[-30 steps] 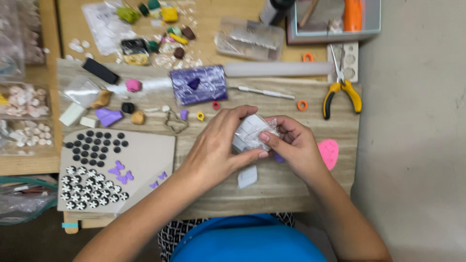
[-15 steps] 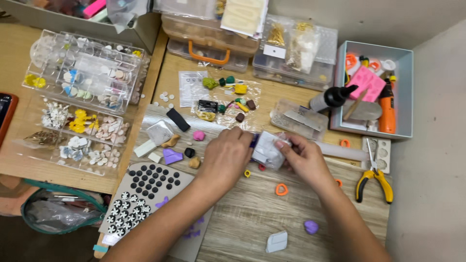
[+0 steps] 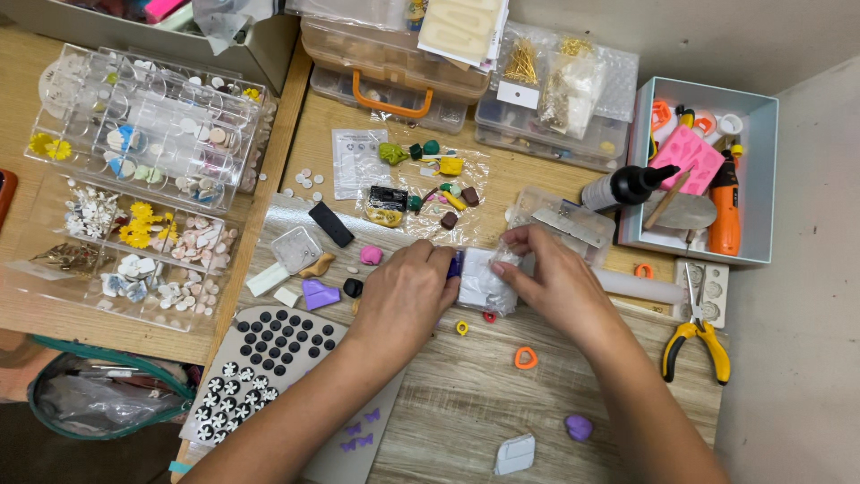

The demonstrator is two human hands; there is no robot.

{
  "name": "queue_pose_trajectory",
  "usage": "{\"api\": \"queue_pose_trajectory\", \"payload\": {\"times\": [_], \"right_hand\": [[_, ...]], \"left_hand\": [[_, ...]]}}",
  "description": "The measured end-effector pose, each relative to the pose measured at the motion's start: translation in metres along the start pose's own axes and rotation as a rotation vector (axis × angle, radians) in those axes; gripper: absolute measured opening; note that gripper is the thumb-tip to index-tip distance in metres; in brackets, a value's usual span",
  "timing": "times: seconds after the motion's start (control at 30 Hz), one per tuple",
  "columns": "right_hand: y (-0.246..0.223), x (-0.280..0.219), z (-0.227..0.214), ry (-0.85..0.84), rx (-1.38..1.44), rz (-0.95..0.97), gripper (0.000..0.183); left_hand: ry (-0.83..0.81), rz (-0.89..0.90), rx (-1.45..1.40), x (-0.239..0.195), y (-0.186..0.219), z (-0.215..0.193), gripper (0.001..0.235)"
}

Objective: The person unwraps a small white clay block and places it on the work surface. They then use a white rolling pin to flatten the clay into a thin sheet. The workspace contains various craft tools and pre-made clay pieces.

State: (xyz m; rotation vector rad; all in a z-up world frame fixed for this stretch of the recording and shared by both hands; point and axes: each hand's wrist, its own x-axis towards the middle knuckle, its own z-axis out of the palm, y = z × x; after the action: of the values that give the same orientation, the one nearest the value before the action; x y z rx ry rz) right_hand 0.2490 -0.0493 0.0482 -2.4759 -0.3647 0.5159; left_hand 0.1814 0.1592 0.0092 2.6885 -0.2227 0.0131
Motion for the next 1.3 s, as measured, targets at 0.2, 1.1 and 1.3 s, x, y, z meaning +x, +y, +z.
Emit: {"api": "queue_pose_trajectory", "payload": {"times": [0.2,1.1,1.3], "right_hand": [[-0.004,-0.012,0.011,0.139,-0.219,-0.021,0.040],[0.070,-0.285,0.091,0.468,0.042,-0.161,0.013],[0.082,-0.304,0.112,0.471,-0.105,-0.302,0.015]], "left_hand": [[0.015,-0.011,-0.025,-0.010,0.008,-0.012,0.037],[0.032,0.274,-0.169,-0.185,0.108,0.052,0.053],[0.132,0.263,-0.224,-0.182,0.094,0.092,0.042]]}}
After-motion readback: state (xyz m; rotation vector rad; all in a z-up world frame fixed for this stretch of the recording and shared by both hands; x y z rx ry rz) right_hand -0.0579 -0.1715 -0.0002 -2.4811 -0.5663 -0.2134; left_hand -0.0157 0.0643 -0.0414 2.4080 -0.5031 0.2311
